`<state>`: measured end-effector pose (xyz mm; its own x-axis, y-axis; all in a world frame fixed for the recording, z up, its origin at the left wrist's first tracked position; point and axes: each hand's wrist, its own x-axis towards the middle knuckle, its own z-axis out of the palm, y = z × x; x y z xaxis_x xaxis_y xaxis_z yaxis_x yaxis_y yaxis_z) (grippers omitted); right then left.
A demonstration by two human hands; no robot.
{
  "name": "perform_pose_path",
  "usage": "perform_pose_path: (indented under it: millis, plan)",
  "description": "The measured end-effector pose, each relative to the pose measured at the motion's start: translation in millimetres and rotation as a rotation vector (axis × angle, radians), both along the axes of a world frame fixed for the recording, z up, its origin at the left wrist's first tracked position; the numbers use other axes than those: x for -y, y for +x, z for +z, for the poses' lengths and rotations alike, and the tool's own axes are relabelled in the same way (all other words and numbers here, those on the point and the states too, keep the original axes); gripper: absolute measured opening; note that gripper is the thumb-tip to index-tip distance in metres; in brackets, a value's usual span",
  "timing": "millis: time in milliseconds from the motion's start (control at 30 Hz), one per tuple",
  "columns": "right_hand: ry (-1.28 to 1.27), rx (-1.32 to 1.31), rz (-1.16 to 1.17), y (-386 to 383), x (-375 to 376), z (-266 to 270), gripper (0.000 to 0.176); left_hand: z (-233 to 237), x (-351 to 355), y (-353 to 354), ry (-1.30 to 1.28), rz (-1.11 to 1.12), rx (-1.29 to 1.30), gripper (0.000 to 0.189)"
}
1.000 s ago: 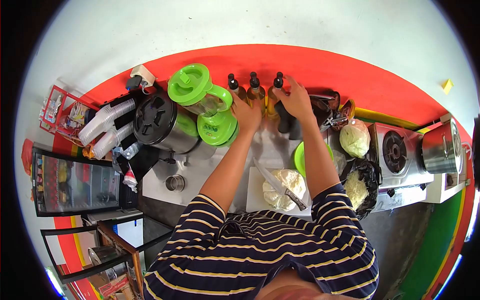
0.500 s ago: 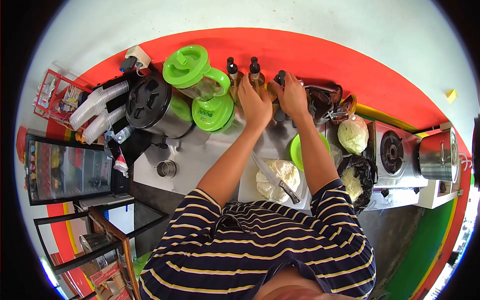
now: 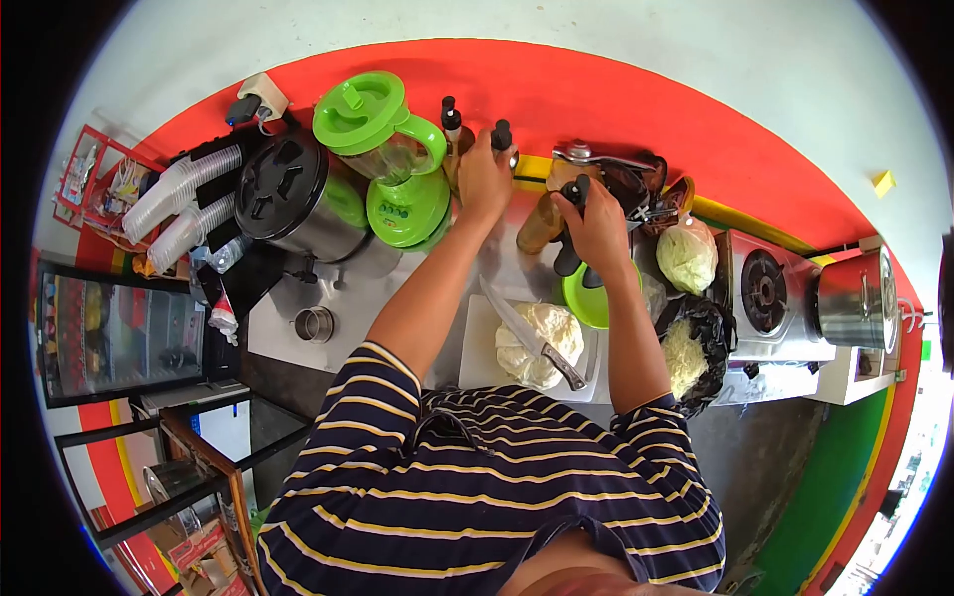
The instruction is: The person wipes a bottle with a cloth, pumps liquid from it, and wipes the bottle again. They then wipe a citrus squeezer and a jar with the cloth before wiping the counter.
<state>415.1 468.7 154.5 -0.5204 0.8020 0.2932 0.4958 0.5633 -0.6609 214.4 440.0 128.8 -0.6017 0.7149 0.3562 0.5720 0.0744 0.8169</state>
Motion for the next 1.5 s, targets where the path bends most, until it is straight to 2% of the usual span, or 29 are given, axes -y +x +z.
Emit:
perform_pose_path:
  millis: [133,267,467,533,667,767,800,900,967,1033,1067,1100,1167,1200,1267,1300,1333,1367,1500]
  plan:
    - [-0.003,-0.001,-0.036,15.3,8.1,3.7,0.04,-9.8,26.9,7.1,0.016,-0.042,-0.126,0.032]
    - [-0.072,-0.022,-0.057,22.1,15.4,12.6,0.039,-9.4,51.5,12.6,0.015,-0.15,-0.05,0.034]
    - [-0.035,-0.062,-0.069,15.7,22.7,3.3,0.036,-8.4,76.7,26.1,-0.064,-0.27,0.062,0.034]
    - [-0.076,-0.067,-0.085,13.7,23.3,2.7,0.039,-9.1,83.1,28.8,-0.094,-0.233,-0.077,0.023]
    - [-0.124,-0.133,-0.109,12.5,22.0,-3.0,0.045,-2.4,87.3,25.9,-0.052,-0.244,-0.059,0.026]
    - [-0.221,-0.135,-0.145,13.9,33.7,4.9,0.05,-4.5,88.8,8.5,-0.133,-0.289,-0.008,0.034]
    - [-0.221,-0.143,-0.133,16.6,37.0,-0.9,0.05,-5.1,91.2,0.6,-0.048,-0.314,-0.061,0.033]
    - [-0.105,-0.091,-0.153,28.5,42.3,-12.0,0.046,18.3,94.1,-19.5,0.075,-0.289,-0.227,0.035]
    - [-0.192,-0.022,-0.177,36.7,52.8,-4.8,0.056,53.5,91.3,-26.2,0.137,-0.226,-0.397,0.033]
    - [-0.24,0.025,-0.143,41.0,58.3,12.8,0.057,99.0,79.5,-32.5,0.118,-0.191,-0.497,0.03]
    - [-0.292,0.078,-0.124,42.2,61.1,22.8,0.058,112.0,69.9,-38.1,0.095,-0.168,-0.589,0.027]
    - [-0.308,0.065,-0.113,41.7,65.4,30.9,0.052,116.5,56.9,-48.5,0.099,-0.155,-0.592,0.027]
    - [-0.313,0.061,-0.067,39.7,69.3,38.6,0.05,122.8,30.0,-71.9,-0.071,-0.165,-0.806,0.028]
    - [-0.324,0.056,-0.033,40.4,70.2,41.9,0.047,123.7,19.0,-78.2,-0.064,-0.149,-0.801,0.028]
    - [-0.28,0.04,-0.022,41.7,68.2,31.4,0.043,128.6,-0.3,-88.0,-0.543,-0.141,-0.862,0.03]
    - [-0.299,0.0,-0.008,42.3,67.9,28.5,0.043,132.9,-5.9,-88.7,-0.527,-0.117,-0.852,0.03]
    - [-0.322,-0.04,0.005,43.7,67.9,26.8,0.043,136.8,-11.2,-86.8,-0.721,-0.156,-0.841,0.031]
    - [-0.3,0.002,0.043,45.7,67.2,26.6,0.035,139.3,-15.1,-84.9,-0.917,-0.199,-0.822,0.032]
    - [-0.356,-0.031,0.093,46.1,70.3,30.0,0.035,133.9,-21.7,-80.6,-0.92,-0.211,-0.864,0.031]
